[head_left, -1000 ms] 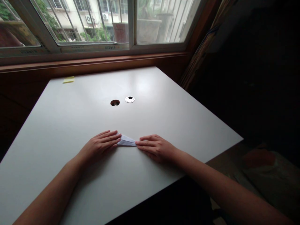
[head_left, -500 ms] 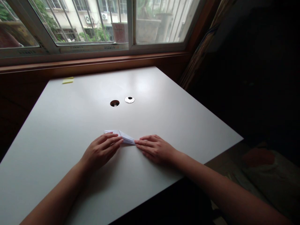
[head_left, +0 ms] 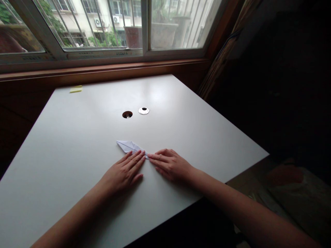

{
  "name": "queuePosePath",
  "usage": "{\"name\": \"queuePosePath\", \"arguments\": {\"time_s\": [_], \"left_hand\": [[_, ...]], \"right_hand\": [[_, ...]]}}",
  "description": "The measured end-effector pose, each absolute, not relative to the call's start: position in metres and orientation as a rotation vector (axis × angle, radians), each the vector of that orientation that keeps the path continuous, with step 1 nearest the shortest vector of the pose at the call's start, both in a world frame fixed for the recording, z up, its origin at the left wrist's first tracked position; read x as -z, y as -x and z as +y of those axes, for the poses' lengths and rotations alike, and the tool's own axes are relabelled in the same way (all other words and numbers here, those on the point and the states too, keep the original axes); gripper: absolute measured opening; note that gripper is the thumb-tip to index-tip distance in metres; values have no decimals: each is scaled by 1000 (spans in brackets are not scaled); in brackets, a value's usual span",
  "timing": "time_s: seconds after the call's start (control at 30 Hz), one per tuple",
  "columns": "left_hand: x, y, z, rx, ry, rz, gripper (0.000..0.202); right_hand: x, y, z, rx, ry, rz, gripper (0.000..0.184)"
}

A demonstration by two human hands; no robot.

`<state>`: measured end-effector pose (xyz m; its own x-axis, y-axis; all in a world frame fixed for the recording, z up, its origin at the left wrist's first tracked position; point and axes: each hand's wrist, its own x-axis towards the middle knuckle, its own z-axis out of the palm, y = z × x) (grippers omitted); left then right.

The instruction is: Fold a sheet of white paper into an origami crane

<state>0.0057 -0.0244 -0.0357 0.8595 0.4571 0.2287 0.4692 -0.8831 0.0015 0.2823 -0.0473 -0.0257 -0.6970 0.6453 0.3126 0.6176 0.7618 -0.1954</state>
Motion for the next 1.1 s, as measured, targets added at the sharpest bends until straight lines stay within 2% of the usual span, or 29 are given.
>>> {"name": "queuePosePath", "arguments": {"time_s": [0.57,0.7,0.87,1.0,1.1], "left_hand": [[36,-4,-26,400,2888,-858,59],[35,7,-15,522,2926,-902,50],[37,23,0,871,2905,-1156,34],[36,26,3,934,2889,-1244,21],[35,27,5,951,2871,-1343,17]], "right_hand": [[28,-283,-47,-96,954,-2583,40],[29,-283,-46,-85,953,-2570,40],[28,-283,-44,-104,946,-2560,37],[27,-276,-39,-100,939,-2566,34],[27,-267,-34,-77,942,-2606,39]]}}
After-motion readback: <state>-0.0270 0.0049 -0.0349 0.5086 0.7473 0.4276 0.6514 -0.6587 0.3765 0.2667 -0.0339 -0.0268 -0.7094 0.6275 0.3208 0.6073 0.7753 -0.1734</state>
